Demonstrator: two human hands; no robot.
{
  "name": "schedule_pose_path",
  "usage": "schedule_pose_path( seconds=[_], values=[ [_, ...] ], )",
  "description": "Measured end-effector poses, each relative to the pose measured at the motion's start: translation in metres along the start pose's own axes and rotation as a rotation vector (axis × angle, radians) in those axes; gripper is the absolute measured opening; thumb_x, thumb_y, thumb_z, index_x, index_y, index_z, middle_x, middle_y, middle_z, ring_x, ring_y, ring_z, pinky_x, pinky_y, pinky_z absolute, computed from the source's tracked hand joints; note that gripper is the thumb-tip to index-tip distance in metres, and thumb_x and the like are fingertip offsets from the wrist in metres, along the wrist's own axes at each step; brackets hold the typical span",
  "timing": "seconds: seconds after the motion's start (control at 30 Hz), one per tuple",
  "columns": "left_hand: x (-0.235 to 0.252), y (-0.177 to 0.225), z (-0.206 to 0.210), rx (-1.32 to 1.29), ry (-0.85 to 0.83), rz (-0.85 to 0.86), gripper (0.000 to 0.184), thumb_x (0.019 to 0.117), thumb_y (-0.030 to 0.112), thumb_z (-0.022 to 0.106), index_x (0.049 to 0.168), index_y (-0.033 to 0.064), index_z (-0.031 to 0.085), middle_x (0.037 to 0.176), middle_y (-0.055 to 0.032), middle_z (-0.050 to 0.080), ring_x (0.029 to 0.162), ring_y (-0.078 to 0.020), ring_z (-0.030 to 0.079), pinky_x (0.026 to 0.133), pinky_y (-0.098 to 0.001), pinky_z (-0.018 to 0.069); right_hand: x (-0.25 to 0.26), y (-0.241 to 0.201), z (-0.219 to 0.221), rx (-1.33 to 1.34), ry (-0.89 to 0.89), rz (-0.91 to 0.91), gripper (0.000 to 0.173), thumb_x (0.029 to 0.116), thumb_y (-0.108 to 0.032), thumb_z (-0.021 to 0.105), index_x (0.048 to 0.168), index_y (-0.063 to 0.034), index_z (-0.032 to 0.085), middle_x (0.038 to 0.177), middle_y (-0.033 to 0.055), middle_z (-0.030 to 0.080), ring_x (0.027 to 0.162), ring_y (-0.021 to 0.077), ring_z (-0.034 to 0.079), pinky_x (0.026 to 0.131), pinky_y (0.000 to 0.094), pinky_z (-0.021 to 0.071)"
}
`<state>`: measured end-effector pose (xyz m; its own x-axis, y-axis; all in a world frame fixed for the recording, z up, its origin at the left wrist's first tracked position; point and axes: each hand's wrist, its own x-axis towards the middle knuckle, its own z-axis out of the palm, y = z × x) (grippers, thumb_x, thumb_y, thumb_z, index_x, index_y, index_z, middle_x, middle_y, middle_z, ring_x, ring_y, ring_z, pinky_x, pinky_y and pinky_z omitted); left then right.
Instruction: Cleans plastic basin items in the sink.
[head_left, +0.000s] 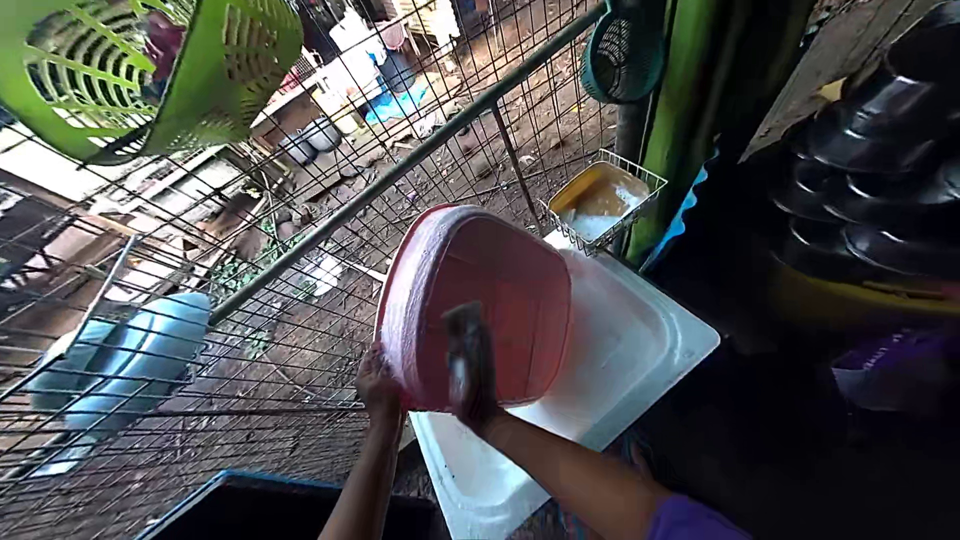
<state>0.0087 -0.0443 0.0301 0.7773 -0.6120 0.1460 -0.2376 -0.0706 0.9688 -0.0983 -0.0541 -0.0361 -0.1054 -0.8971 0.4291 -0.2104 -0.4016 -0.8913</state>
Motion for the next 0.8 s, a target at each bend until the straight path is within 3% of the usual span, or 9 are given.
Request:
schedule_pose_path(
  seconds=[0.07,0.13,0.17,0.27,0.43,0.53,0.67,0.73,0.8],
  values=[
    [0.0,-0.005,-0.004,-0.008,-0.014,0.003,0.033,0.1098,0.01,0.038,0.11,-0.0144,0.059,0.084,-0.0007,0.061,0.074,0.0069,0.058,0.075,-0.0137,0.0503,-0.016,0.013,0.002,0.034,0.004,-0.103,0.044,0.0931,-0.014,0.053,0.128,0.0097,0.066,0.134,0.0273,0.064,0.13,0.0387,0.059,0.113,0.0517,0.044],
    [0.0,-0.01,-0.008,-0.02,-0.016,0.006,0.032,0.1096,0.011,0.038,0.107,-0.0129,0.06,0.081,0.0012,0.061,0.072,0.0072,0.058,0.073,-0.0135,0.0514,-0.034,0.06,-0.015,0.132,0.015,0.149,0.04,0.1038,-0.017,0.048,0.133,0.0093,0.058,0.13,0.0178,0.065,0.122,0.0193,0.061,0.106,0.0342,0.0494],
    [0.0,-0.01,-0.009,-0.021,-0.012,-0.005,0.032,0.11,0.012,0.038,0.106,-0.0122,0.06,0.081,0.001,0.06,0.072,0.0067,0.058,0.073,-0.014,0.0515,-0.043,0.093,-0.028,0.053,0.051,0.281,0.043,0.1045,-0.015,0.044,0.137,0.0107,0.053,0.133,0.0196,0.062,0.122,0.0196,0.061,0.105,0.0336,0.0497],
    [-0.002,-0.008,-0.004,-0.022,-0.006,-0.058,0.033,0.1104,0.012,0.039,0.113,-0.0141,0.058,0.089,-0.0053,0.061,0.077,0.0027,0.058,0.077,-0.0173,0.0503,-0.045,0.157,-0.05,-0.296,0.116,0.518,0.048,0.107,-0.007,0.036,0.15,0.014,0.039,0.153,0.0325,0.045,0.143,0.0426,0.046,0.12,0.0513,0.0363],
    [0.0,-0.004,-0.003,-0.072,0.01,-0.027,0.032,0.1104,0.011,0.038,0.11,-0.0124,0.06,0.081,0.0019,0.06,0.072,0.0076,0.058,0.072,-0.0125,0.0507,-0.037,0.025,-0.004,0.167,0.059,0.128,0.049,0.0997,-0.018,0.045,0.131,0.019,0.052,0.131,0.0288,0.06,0.123,0.0266,0.061,0.105,0.0374,0.0504],
    [0.001,-0.006,-0.003,-0.072,-0.022,0.004,0.03,0.1094,0.009,0.039,0.109,-0.0125,0.06,0.081,0.0018,0.062,0.073,0.0066,0.059,0.073,-0.0142,0.0521,0.003,-0.015,0.001,-0.021,-0.055,-0.224,0.044,0.0897,-0.02,0.059,0.121,0.009,0.07,0.13,0.0319,0.064,0.126,0.0447,0.061,0.109,0.0561,0.0461],
    [0.004,-0.008,-0.004,-0.056,-0.014,0.053,0.03,0.1079,0.008,0.041,0.105,-0.0138,0.061,0.079,0.0006,0.062,0.071,0.0067,0.059,0.073,-0.0142,0.0516,0.132,-0.024,-0.038,-0.225,-0.419,0.314,0.047,0.1045,-0.014,0.053,0.142,0.0138,0.049,0.147,0.0309,0.051,0.142,0.0357,0.046,0.121,0.0382,0.0313],
    [-0.001,-0.009,0.001,-0.043,-0.006,0.028,0.032,0.1088,0.009,0.04,0.107,-0.0153,0.06,0.083,-0.004,0.062,0.074,0.0048,0.058,0.076,-0.0158,0.0507,0.169,-0.007,-0.027,-0.315,-0.29,0.314,0.048,0.1034,-0.017,0.053,0.142,0.0129,0.051,0.143,0.0337,0.053,0.14,0.0419,0.048,0.12,0.0472,0.0335],
    [-0.006,-0.012,0.006,-0.02,-0.008,0.004,0.032,0.1091,0.009,0.041,0.109,-0.017,0.06,0.087,-0.0094,0.063,0.077,0.0017,0.058,0.079,-0.0181,0.0501,0.138,-0.013,-0.016,-0.281,-0.269,0.13,0.045,0.1019,-0.02,0.056,0.132,0.0131,0.059,0.13,0.0333,0.063,0.127,0.0425,0.059,0.11,0.0501,0.0448]
  ],
)
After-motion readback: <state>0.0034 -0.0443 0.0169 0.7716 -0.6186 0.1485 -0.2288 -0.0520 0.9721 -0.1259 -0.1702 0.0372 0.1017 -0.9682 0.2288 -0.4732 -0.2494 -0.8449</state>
